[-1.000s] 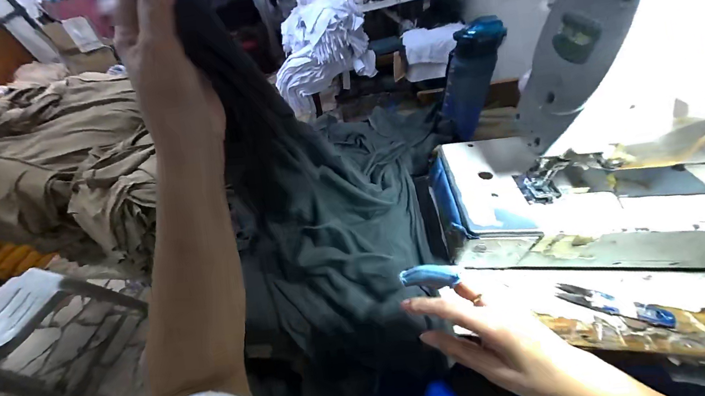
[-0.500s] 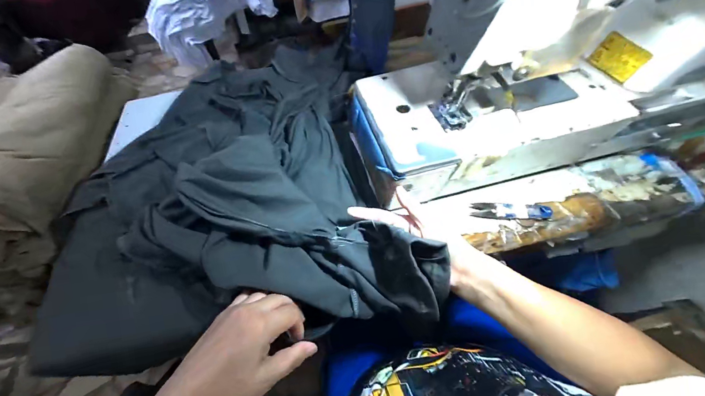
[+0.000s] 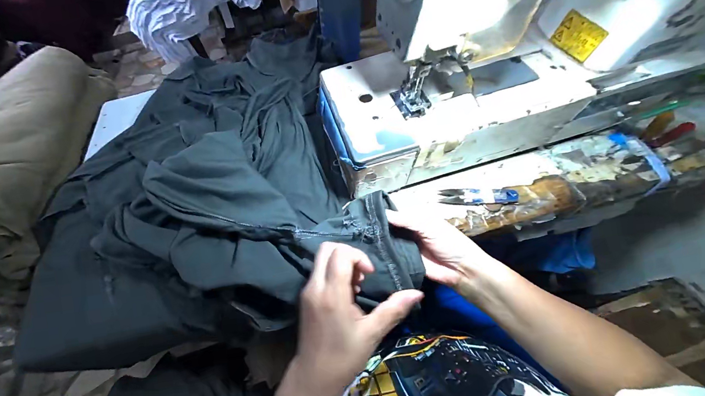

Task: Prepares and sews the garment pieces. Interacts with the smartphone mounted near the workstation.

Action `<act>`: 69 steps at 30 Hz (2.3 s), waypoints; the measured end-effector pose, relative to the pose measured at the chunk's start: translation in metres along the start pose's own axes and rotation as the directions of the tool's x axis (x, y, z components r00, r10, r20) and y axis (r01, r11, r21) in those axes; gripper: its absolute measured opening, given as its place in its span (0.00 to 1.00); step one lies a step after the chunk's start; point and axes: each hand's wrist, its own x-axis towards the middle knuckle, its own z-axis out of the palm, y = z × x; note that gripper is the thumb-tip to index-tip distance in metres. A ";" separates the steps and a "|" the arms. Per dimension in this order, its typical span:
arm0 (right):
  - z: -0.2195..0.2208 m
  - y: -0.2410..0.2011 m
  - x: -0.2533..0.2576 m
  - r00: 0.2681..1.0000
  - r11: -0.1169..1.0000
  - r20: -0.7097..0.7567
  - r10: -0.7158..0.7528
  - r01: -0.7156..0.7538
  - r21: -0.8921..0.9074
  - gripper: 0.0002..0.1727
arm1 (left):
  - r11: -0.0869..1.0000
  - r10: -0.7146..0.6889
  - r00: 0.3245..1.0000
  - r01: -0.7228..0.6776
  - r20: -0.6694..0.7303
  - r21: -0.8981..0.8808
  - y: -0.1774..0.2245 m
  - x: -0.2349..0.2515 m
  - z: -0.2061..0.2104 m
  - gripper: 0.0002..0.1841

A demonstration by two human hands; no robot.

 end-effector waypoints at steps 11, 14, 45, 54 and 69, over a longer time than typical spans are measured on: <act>-0.006 -0.010 0.008 0.902 0.885 0.128 -0.413 0.430 -0.177 0.13 | 0.687 -0.440 0.897 0.359 0.031 -0.632 -0.016 0.012 -0.008 0.11; -0.004 -0.004 0.015 0.911 0.905 0.062 -0.408 0.413 -0.100 0.14 | 0.713 -0.397 0.917 0.290 -0.026 -0.639 -0.020 0.010 -0.017 0.10; 0.076 -0.079 0.033 0.711 0.307 0.299 -0.637 0.589 -0.748 0.08 | 0.900 -0.008 0.839 0.244 -0.545 0.362 -0.086 -0.052 -0.170 0.15; 0.227 -0.053 0.096 0.597 0.482 0.609 -0.523 0.796 -0.366 0.25 | 0.962 -0.074 0.816 0.210 -0.574 0.175 -0.116 -0.026 -0.166 0.14; 0.229 0.044 0.166 0.444 -0.323 0.826 -0.346 0.770 -0.550 0.14 | 0.773 -0.498 0.731 0.618 -0.467 0.144 -0.166 0.098 -0.229 0.22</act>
